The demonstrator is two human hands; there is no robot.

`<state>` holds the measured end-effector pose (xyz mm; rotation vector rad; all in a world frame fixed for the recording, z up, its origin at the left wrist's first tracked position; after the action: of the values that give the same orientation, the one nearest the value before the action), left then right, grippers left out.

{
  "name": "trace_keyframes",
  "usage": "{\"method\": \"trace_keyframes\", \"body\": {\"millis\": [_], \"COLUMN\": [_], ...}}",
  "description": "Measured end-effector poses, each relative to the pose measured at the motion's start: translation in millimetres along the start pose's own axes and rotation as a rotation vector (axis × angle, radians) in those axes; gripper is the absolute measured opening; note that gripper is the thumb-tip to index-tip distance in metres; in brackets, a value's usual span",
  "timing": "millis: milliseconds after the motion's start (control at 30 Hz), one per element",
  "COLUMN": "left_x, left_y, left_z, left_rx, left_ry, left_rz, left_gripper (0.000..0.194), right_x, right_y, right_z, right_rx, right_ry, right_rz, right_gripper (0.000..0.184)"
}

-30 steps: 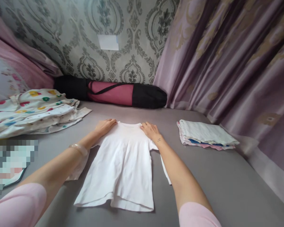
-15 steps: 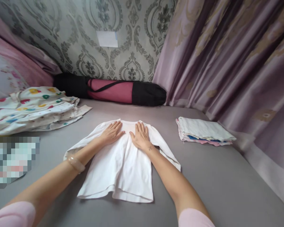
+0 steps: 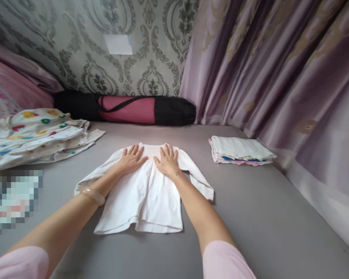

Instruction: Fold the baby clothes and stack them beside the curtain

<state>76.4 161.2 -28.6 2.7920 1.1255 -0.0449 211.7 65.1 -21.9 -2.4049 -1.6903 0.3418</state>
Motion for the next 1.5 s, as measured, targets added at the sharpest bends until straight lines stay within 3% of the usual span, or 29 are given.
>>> {"method": "trace_keyframes", "body": {"millis": [133, 267, 333, 400, 567, 700, 800, 900, 1000, 1100, 1167, 1267, 1333, 1400, 1500], "left_x": [2.4, 3.8, 4.1, 4.3, 6.2, 11.7, 16.9, 21.1, 26.4, 31.2, 32.7, 32.7, 32.2, 31.9, 31.2], "left_y": [-0.8, -0.4, -0.8, -1.5, 1.1, 16.1, 51.6, 104.4, 146.4, 166.8, 170.3, 169.0, 167.9, 168.4, 170.3], "left_z": [1.9, 2.6, 3.9, 5.1, -1.5, -21.5, -35.3, -37.5, -23.9, -8.6, 0.2, 9.0, 11.4, 12.8, 14.3], "left_rx": [0.0, 0.008, 0.01, 0.005, -0.032, 0.032, 0.046, -0.049, -0.116, -0.158, -0.176, -0.192, -0.197, -0.19, -0.161], "left_ry": [-0.035, -0.042, -0.052, -0.062, -0.079, -0.055, 0.02, 0.111, 0.122, 0.163, 0.198, 0.238, 0.247, 0.234, 0.204], "left_rz": [-0.003, 0.0, -0.008, -0.014, 0.008, -0.018, 0.038, 0.218, 0.338, 0.367, 0.353, 0.323, 0.309, 0.3, 0.289], "left_gripper": [0.079, 0.077, 0.075, 0.073, 0.071, 0.056, 0.034, 0.032, 0.038, 0.042, 0.043, 0.043, 0.044, 0.047, 0.051], "right_x": [1.0, -25.4, -51.4, -82.6, -147.5, -153.2, -145.2, -140.1, -139.6, -141.3, -140.9, -145.9, -150.9, -149.2, -153.5], "right_y": [10.7, 61.0, 92.1, 121.7, 161.5, 162.7, 161.8, 162.8, 164.3, 167.0, 167.2, 157.3, 149.4, 151.8, 168.5], "right_z": [-19.5, -73.9, -89.7, -95.8, -87.1, -71.3, -61.7, -56.5, -58.4, -72.8, -96.9, -143.8, -159.9, -149.6, -109.6], "right_rx": [0.199, 0.41, 0.485, 0.519, 0.48, 0.432, 0.385, 0.336, 0.288, 0.233, 0.166, 0.062, 0.039, 0.063, 0.178], "right_ry": [-0.025, 0.24, 0.213, 0.091, -0.271, -0.42, -0.449, -0.435, -0.394, -0.301, -0.113, 0.29, 0.418, 0.251, -0.214], "right_rz": [-0.007, 0.076, 0.141, 0.253, 0.506, 0.508, 0.477, 0.452, 0.422, 0.407, 0.379, 0.283, 0.229, 0.269, 0.406], "right_gripper": [0.065, 0.045, 0.036, 0.029, 0.026, 0.034, 0.039, 0.033, 0.025, 0.021, 0.019, 0.027, 0.035, 0.039, 0.039]}}
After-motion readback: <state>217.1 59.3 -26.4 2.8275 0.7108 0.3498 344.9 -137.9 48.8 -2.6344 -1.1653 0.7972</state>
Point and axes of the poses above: each hand's wrist, its own x-axis towards the middle knuckle, its own z-axis out of the palm, y = z × x, the point moved 8 cm from there along x, towards the middle knuckle, and after that the axes turned 1 degree about -y, right-handed, at the moved point
